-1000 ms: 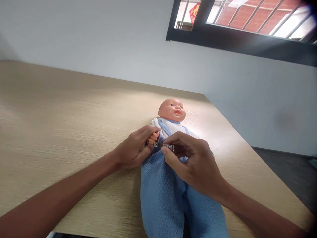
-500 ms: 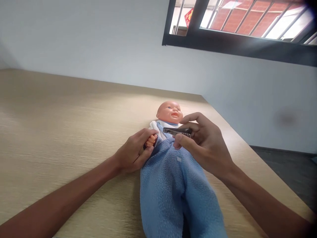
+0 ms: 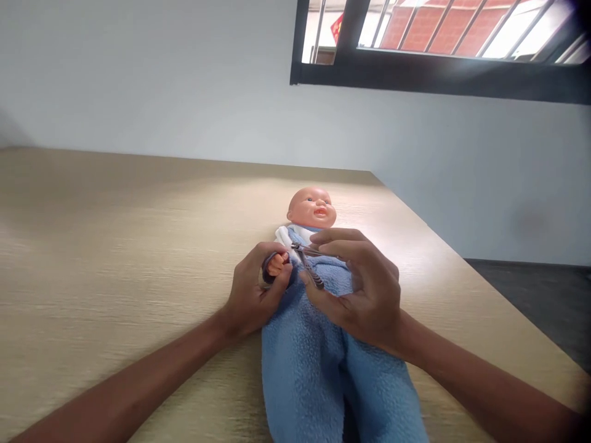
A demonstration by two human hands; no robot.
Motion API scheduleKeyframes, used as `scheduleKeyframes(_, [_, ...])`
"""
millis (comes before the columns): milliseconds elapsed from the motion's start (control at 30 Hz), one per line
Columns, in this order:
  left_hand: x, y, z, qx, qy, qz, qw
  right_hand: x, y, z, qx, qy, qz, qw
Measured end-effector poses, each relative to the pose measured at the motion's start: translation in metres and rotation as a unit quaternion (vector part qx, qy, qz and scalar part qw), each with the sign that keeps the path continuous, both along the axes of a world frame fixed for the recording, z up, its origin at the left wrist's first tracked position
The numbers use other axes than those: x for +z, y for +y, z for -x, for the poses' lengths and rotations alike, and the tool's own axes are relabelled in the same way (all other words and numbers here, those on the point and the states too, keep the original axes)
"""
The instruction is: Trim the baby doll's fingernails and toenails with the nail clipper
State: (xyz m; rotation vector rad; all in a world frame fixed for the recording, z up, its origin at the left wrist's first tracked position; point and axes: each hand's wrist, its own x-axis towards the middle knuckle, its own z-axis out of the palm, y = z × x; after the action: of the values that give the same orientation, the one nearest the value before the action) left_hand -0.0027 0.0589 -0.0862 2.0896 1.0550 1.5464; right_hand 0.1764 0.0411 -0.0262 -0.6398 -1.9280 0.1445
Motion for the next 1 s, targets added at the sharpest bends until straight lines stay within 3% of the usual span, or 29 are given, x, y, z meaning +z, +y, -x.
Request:
scheduleKeyframes(167, [-0.001,0.0,-0.012,0.038,-0.035,-0.03,0.998,-0.001,0.005,-0.001,0.014,-0.029,-0.044,0.998])
scheduleKeyframes(367, [-0.002,-0.001,-0.014,0.039,-0.049,-0.031,0.998,-0.001,0.005,-0.001,0.033,-0.069,-0.052,0.996])
scheduleKeyframes(1000, [0.002,-0.002,-0.01,0.029,-0.039,-0.011,0.999,0.0,0.002,-0.002,-0.003,-0.133,-0.104,0.986])
